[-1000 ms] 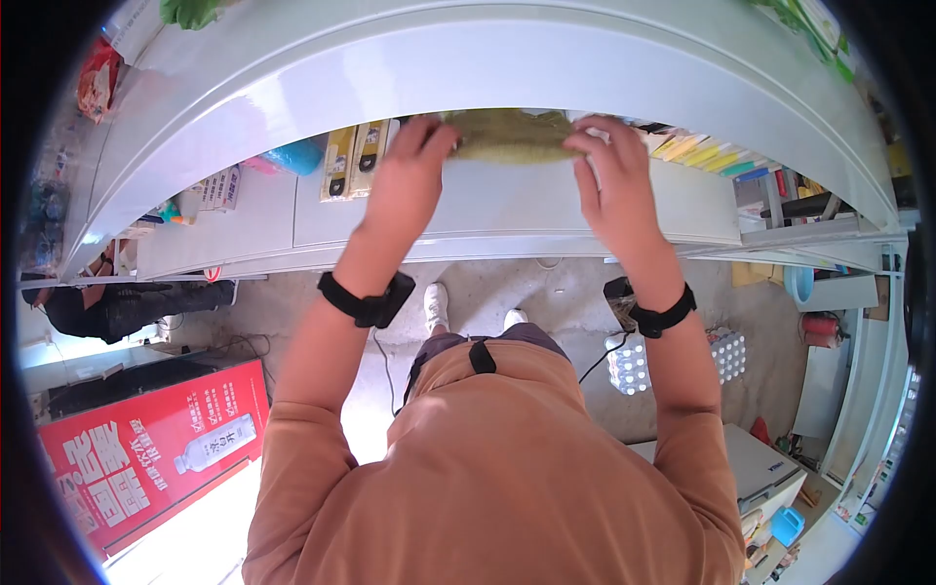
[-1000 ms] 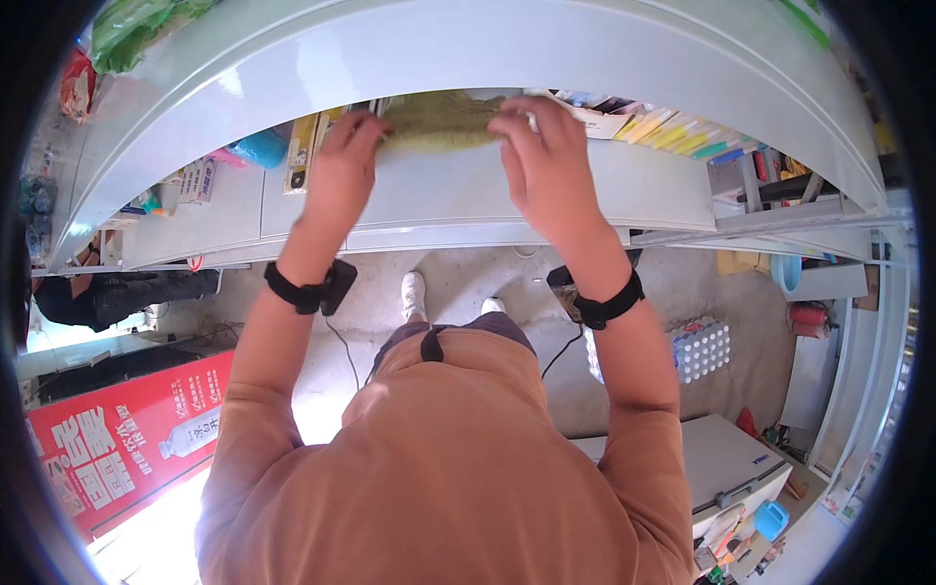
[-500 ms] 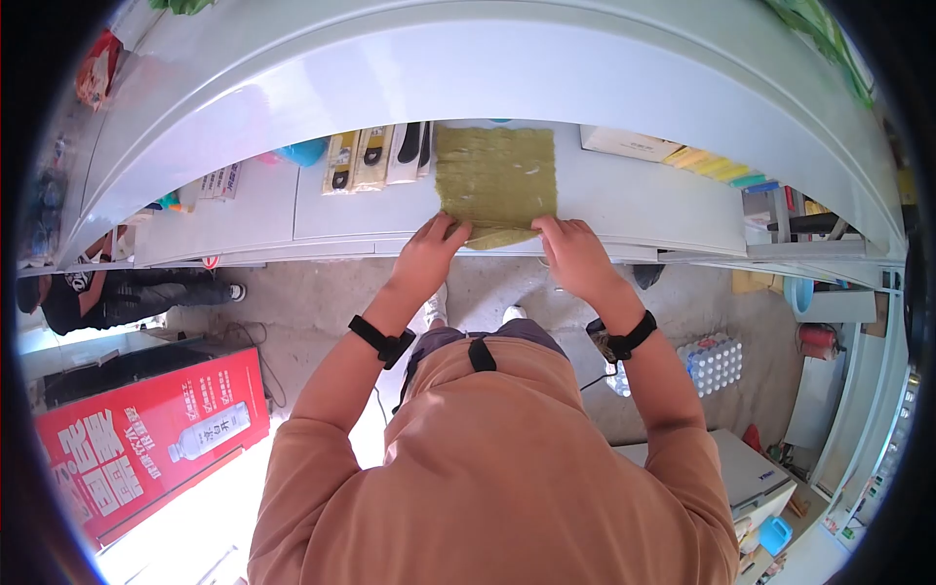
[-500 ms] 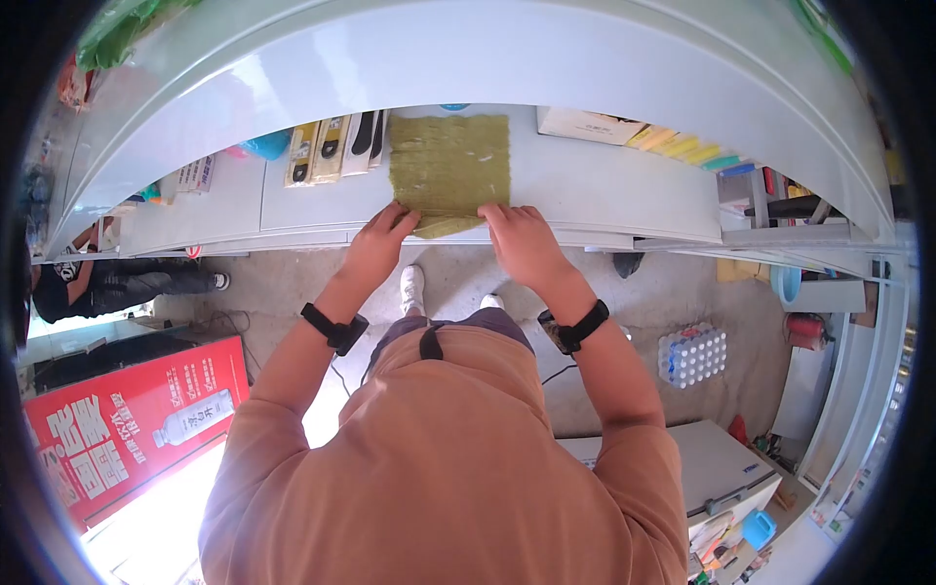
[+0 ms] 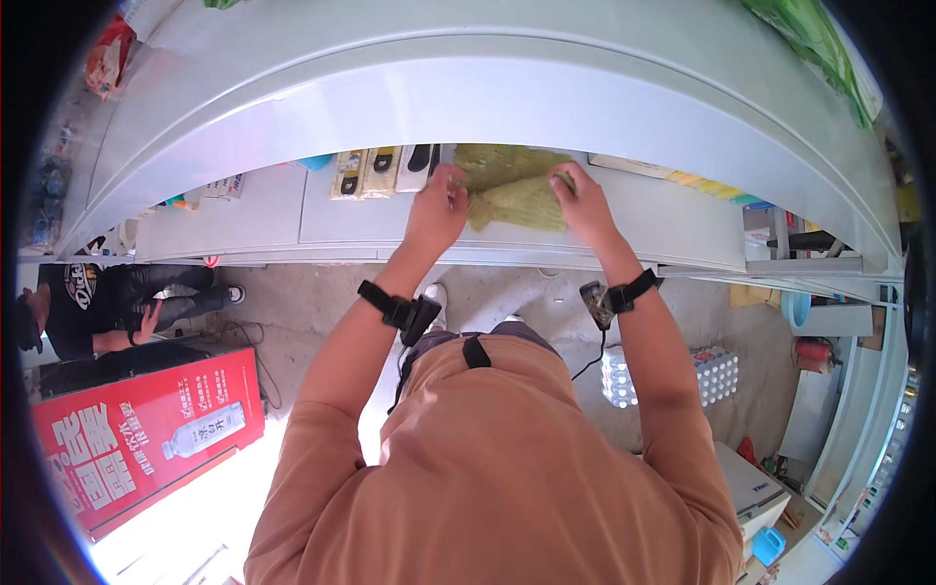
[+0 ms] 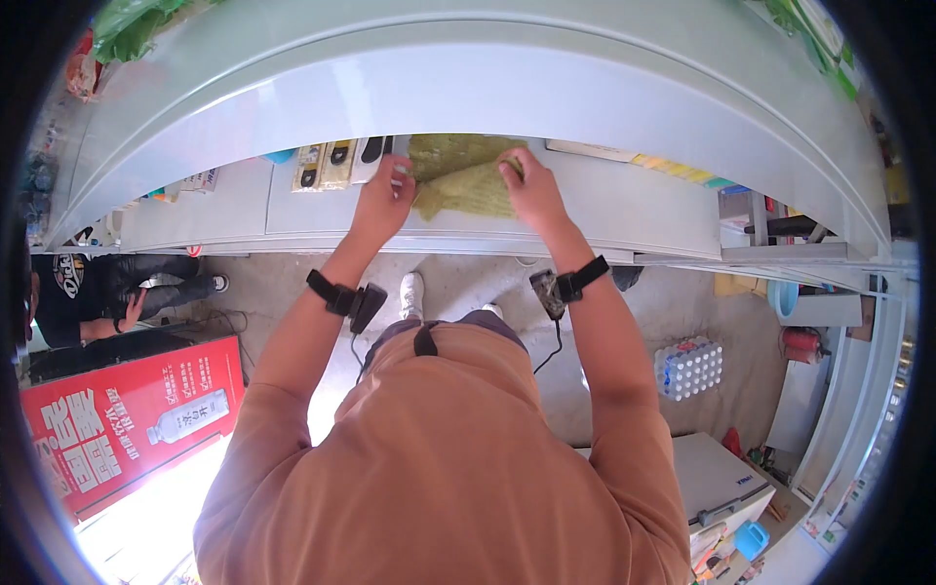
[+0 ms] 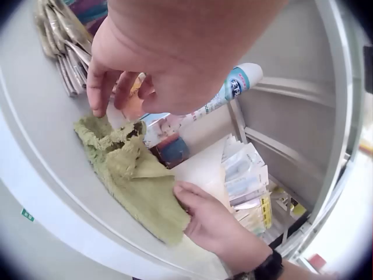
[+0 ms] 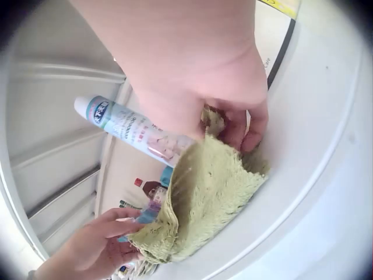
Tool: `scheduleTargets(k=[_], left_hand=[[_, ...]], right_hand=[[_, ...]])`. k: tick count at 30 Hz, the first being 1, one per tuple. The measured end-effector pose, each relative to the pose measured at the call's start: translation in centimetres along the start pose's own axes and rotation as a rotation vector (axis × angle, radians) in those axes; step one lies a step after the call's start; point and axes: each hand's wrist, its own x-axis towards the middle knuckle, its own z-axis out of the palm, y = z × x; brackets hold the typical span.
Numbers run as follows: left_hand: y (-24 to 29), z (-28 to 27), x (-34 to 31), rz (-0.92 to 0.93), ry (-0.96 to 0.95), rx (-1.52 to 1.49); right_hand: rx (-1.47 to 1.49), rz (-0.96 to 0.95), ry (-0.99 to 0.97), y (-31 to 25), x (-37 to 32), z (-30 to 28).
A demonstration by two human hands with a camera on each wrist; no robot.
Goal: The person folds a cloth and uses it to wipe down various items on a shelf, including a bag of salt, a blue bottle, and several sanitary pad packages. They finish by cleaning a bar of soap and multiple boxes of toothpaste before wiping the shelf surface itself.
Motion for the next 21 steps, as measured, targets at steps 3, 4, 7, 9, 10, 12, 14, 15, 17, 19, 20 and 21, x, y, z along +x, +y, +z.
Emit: scheduleTargets(k=[3,4,7,9,10,12,14,15,17,19,20,21], left_hand=[[0.7,0.4,1.4,0.111,0.196,-0.030],[1.3,0.7,1.1,0.187,0.171,0.049],[2.0,1.7,0.7,0.378,0.155,0.229],[2.2,2.0,0.7,0.374,0.095,0.503],[1.9,2.0,1.1,0.378,0.095,0.502],[1.0,1.8,2.4,0.258,-0.085,0.506],[0.0,1.6,3.3,0.236,-0.105,0.471],[0.1,1.3,3.7,0.208,-0.125,0.439],[0.5,1.2,4.3,0.192,-0.088,0.482],[0.7,1.0,4.8,0.192,0.035,0.485],[0.5,1.0,5.3,0.192,0.034,0.485],[0.3,0.9,5.8,0.347,0.140,0.557]], right_hand=[[0.122,-0.001,0.174,3.4,2.6,1.4],[0.122,0.000,0.180,4.1,2.7,2.1],[0.055,-0.220,0.372,4.0,2.6,3.2],[0.037,-0.189,0.259,3.3,2.0,3.0],[0.036,-0.190,0.264,3.2,2.1,3.0],[0.043,-0.070,0.273,2.9,2.4,2.7],[-0.041,-0.066,0.267,2.7,3.0,2.1],[-0.121,-0.063,0.256,2.7,3.2,2.0],[-0.182,-0.068,0.266,2.6,3.3,1.9],[-0.243,-0.074,0.273,3.0,3.5,2.0],[-0.294,-0.110,0.246,3.2,3.6,2.1],[-0.345,-0.145,0.218,3.4,3.7,2.2]])
